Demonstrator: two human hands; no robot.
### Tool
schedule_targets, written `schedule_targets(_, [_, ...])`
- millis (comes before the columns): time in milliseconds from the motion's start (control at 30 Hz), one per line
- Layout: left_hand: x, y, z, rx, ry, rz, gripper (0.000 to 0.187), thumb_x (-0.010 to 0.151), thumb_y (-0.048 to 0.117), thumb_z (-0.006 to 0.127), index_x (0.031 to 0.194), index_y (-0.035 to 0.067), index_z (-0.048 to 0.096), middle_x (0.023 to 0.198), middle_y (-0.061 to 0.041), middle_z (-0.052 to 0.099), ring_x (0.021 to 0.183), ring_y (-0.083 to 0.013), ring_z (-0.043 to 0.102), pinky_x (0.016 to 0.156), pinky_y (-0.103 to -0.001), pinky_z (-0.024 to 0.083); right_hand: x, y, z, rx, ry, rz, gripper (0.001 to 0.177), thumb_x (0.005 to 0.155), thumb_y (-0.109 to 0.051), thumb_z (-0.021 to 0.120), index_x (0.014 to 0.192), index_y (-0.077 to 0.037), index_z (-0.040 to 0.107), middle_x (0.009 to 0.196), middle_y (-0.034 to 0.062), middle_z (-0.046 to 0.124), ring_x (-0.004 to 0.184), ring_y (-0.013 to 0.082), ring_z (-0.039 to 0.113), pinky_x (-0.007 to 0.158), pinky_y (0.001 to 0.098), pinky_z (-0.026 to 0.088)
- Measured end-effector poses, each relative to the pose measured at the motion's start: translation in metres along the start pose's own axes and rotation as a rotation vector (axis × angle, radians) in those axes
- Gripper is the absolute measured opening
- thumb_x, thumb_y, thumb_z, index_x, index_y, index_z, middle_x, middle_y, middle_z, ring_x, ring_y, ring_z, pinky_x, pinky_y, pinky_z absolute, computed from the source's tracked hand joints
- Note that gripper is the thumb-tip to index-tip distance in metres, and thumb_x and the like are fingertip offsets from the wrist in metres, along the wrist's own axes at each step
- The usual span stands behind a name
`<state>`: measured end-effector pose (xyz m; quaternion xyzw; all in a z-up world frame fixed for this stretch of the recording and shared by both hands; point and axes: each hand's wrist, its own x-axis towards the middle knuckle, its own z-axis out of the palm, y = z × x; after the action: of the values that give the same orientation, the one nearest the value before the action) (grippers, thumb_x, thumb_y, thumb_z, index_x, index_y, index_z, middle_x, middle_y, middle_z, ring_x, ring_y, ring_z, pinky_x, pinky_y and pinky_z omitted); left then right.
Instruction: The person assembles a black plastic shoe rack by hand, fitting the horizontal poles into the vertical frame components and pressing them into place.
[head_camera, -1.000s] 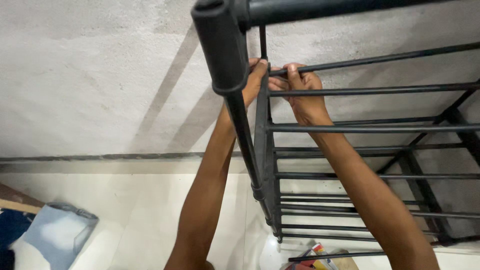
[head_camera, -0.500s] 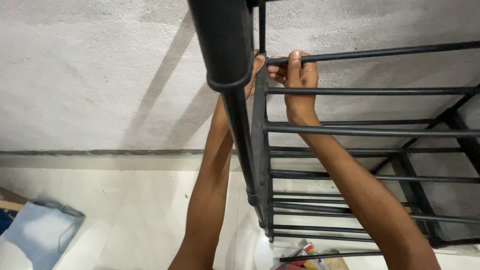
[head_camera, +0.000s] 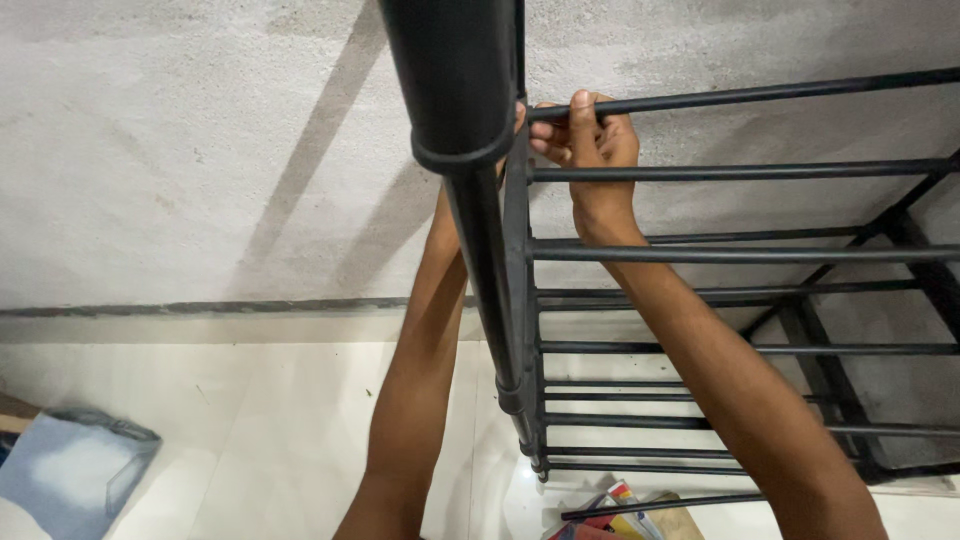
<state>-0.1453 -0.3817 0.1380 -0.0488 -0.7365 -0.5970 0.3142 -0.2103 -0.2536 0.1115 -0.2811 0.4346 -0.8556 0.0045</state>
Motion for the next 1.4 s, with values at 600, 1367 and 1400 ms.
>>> schedule_targets(600, [0.007,-0.016,-0.002,0.25,0.031,-0.221,0.043,0.104,0.049,0.053,0.096,0.011,0.071,0.074,0.004,0.056,0.066,-0.008,0.049,0.057,-0.028,0.041,-0.054,-0.068,-0.12,-0.463,-0.2,0.36,0.042,0.103,-0.034,0.063,0.125,0.001,0.056,0.119,0.0127,0.067,0.113,0.0214,0.069,0.103,0.0371,0.059])
schedule_targets(1367, [-0.013,-0.032,0.016,-0.065,-0.224,0.053,0.058,0.119,0.052,0.032,0.104,0.007,0.066,0.069,0.004,0.049,0.056,-0.0037,0.044,0.055,-0.019,0.039,-0.109,-0.189,-0.31,-0.616,0.14,0.172,0.042,0.111,-0.025,0.052,0.142,0.001,0.044,0.129,0.0167,0.066,0.117,0.0249,0.069,0.1,0.036,0.061])
schedule_targets(1400, [-0.014,-0.03,0.017,-0.062,-0.214,0.049,0.058,0.119,0.051,0.032,0.103,0.007,0.066,0.068,0.004,0.048,0.055,-0.0038,0.043,0.054,-0.019,0.037,-0.107,-0.188,-0.312,-0.529,0.187,0.15,0.038,0.113,-0.025,0.051,0.141,0.001,0.046,0.128,0.0168,0.066,0.115,0.025,0.07,0.099,0.0357,0.063])
